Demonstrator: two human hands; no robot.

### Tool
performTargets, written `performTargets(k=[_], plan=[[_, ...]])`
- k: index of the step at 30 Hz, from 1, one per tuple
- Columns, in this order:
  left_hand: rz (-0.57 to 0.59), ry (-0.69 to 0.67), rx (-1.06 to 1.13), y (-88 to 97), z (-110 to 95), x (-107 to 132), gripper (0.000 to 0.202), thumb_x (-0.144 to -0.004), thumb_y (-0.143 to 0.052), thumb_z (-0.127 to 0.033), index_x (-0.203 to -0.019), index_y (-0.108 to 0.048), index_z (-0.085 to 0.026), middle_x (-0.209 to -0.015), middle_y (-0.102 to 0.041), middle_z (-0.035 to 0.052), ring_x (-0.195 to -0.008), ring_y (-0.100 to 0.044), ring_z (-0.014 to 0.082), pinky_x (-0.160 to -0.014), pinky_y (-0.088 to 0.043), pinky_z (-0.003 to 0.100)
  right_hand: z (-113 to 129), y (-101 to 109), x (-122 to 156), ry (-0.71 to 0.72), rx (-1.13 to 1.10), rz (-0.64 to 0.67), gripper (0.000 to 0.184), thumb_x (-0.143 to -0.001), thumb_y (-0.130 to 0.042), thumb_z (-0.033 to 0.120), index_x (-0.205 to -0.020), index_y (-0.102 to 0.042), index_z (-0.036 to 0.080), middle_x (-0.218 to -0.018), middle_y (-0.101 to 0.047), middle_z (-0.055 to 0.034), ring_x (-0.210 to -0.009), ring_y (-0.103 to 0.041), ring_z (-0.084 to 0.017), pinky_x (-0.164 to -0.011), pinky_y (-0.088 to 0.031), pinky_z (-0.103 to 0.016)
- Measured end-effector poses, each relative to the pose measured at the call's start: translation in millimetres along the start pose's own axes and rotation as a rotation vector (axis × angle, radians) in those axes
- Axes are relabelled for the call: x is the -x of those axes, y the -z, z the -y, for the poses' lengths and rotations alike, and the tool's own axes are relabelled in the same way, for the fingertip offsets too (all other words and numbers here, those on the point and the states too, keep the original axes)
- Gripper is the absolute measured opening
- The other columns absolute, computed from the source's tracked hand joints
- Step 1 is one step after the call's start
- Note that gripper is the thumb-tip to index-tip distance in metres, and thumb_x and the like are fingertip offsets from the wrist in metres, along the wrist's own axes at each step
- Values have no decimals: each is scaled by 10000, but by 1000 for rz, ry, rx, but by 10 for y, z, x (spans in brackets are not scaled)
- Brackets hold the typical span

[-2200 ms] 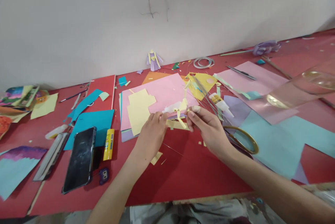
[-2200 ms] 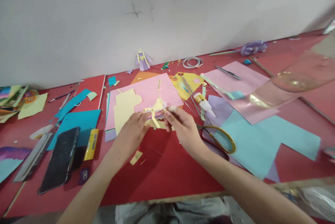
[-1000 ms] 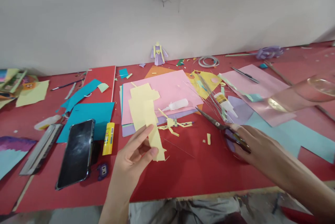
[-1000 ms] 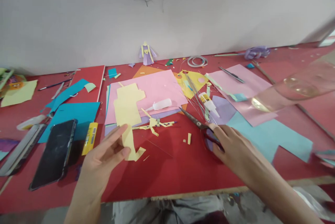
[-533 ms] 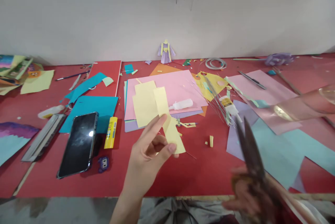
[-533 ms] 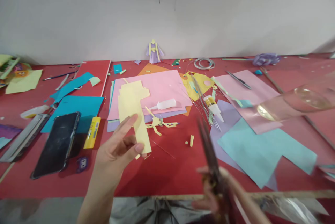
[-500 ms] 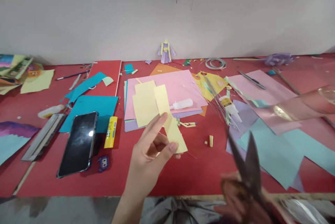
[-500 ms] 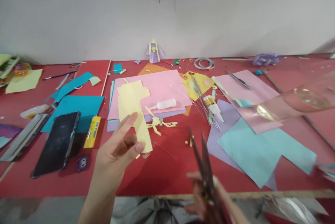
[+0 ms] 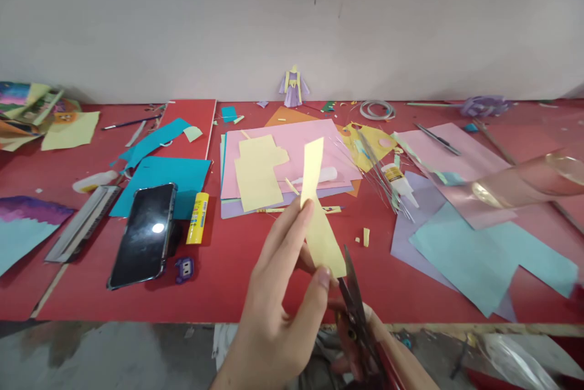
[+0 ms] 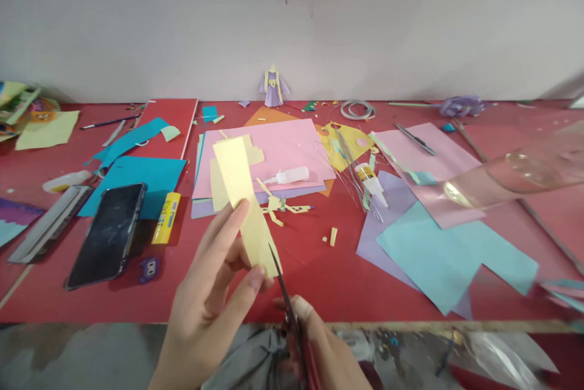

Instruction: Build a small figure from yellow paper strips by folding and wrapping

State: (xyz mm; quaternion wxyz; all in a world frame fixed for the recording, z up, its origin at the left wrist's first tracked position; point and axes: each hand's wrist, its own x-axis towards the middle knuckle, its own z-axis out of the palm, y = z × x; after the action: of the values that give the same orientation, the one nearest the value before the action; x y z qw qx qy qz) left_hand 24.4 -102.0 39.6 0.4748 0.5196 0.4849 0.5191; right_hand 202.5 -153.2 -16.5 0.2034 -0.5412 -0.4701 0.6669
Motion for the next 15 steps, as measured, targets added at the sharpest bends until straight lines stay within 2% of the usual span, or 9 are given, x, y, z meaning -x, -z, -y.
performTargets(k=[2,4,6,8,13,15], plan=[[28,0,-30,-13,28,21,551,-921,-496,-190,-1419,-384,-398,-1515,-311,27,-881,-591,127,-808,-574,265,27,-17,-80,-15,-11,-14,629,-841,-415,693,-1245,-607,252,-725,-686,-73,-705,-710,-260,-644,-585,-361],[41,4,-59,-25,57,34,555,-924,-493,-199,-1426,-367,-401,-1524,-299,25,-934,-597,139,-868,-554,285,15,-51,-156,-9,-46,-53,769,-798,-403,757,-1335,-526,221,-725,-682,-76,-750,-709,-273,-646,-582,-367],[54,13,-82,-31,83,38,554,-928,-490,-217,-1432,-355,-402,-1527,-299,25,-965,-598,153,-886,-546,303,-11,-78,-200,-9,-93,-56,873,-762,-396,800,-1395,-451,201,-769,-690,-92,-790,-707,-272,-652,-578,-355],[64,16,-95,-33,98,35,553,-928,-495,-232,-1436,-352,-398,-1518,-319,26,-974,-599,162,-892,-543,313,-20,-78,-205,-15,-111,-26,901,-754,-376,817,-1410,-427,202,-788,-690,-93,-758,-707,-252,-654,-574,-341],[11,38,-24,-51,80,22,550,-915,-524,-227,-1430,-385,-359,-1486,-374,58,-830,-611,135,-931,-536,353,103,3,-98,50,-37,-29,739,-832,-333,749,-1304,-519,211,-650,-634,-39,-587,-667,-198,-588,-566,-327],[3,45,-19,-68,70,22,539,-913,-526,-232,-1426,-402,-339,-1511,-340,59,-925,-615,174,-926,-542,359,187,50,-32,109,35,-2,625,-878,-372,671,-1280,-535,220,-664,-629,-34,-590,-655,-187,-617,-566,-325]])
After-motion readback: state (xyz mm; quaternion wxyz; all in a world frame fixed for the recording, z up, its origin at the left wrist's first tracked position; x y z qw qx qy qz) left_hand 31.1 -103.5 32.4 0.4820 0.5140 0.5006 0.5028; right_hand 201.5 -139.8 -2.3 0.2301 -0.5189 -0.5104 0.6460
